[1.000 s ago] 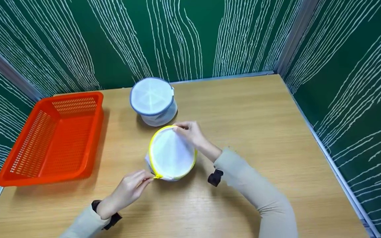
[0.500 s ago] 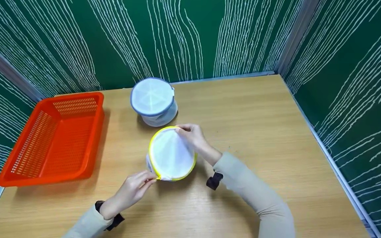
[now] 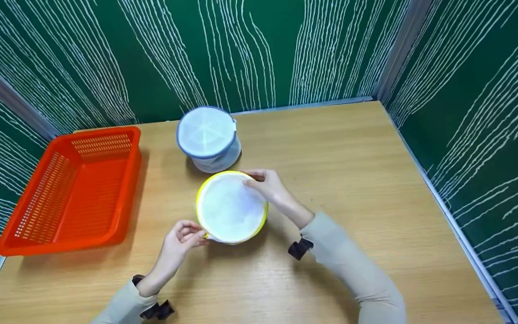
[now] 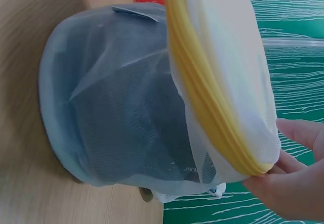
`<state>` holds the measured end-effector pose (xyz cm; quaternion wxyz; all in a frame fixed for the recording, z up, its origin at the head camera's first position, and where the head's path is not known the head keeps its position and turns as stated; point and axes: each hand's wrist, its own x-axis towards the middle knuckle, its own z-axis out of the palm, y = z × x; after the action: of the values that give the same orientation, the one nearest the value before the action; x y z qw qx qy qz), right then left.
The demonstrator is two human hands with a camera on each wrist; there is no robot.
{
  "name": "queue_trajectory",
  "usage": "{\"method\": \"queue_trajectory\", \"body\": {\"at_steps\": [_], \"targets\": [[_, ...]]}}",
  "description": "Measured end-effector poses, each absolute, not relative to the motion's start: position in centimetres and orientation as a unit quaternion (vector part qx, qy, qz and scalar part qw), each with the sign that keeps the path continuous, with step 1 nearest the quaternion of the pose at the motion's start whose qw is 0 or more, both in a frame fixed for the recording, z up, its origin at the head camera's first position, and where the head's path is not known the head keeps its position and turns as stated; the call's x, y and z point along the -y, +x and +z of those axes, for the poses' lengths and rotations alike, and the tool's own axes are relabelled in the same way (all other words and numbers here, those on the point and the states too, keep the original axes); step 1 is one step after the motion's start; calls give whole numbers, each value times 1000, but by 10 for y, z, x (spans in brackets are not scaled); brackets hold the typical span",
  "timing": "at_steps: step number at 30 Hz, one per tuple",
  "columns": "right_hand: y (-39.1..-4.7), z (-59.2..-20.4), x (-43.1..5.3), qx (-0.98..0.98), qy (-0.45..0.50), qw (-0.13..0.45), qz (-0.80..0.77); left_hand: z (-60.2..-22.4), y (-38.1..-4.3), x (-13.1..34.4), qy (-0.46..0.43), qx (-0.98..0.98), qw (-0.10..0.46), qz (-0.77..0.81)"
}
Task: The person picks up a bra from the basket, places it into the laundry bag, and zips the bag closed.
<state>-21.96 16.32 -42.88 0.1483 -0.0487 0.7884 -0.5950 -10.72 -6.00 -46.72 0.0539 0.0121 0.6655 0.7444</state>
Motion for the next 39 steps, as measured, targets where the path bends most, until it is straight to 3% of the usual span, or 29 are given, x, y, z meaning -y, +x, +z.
{"method": "queue_trajectory", "body": {"at_steps": [4,11,14,16,22,24,26,28,31,33,36,39], "targets": [[-211,-435,-168,-791,-46,126,-597,-480,-111,61,-2,-626,44,778],[-190,-445,-175,-808,-36,34,-587,-547,-128,64,14,-590,44,806],[-184,-449,-177,-818,-20,8,-575,-544,-127,62,16,-582,44,812],[-182,-450,-177,-820,-10,8,-573,-539,-127,60,8,-583,43,811],[-184,-449,-176,-793,13,43,-608,-474,-117,54,-57,-588,41,806],[-186,-447,-175,-781,20,53,-621,-495,-129,58,-41,-578,23,815],[-188,-444,-174,-772,28,62,-632,-493,-135,59,-55,-582,15,811],[-190,-441,-172,-761,35,69,-644,-522,-153,65,-41,-572,-2,820],[-193,-437,-169,-741,45,76,-665,-524,-167,71,-46,-565,-12,824],[-196,-435,-167,-723,50,80,-684,-554,-186,78,-26,-549,-23,835],[-200,-433,-163,-695,57,83,-711,-549,-196,83,-27,-543,-30,839],[-203,-432,-158,-662,64,84,-742,-507,-189,81,-40,-540,-39,840]]}}
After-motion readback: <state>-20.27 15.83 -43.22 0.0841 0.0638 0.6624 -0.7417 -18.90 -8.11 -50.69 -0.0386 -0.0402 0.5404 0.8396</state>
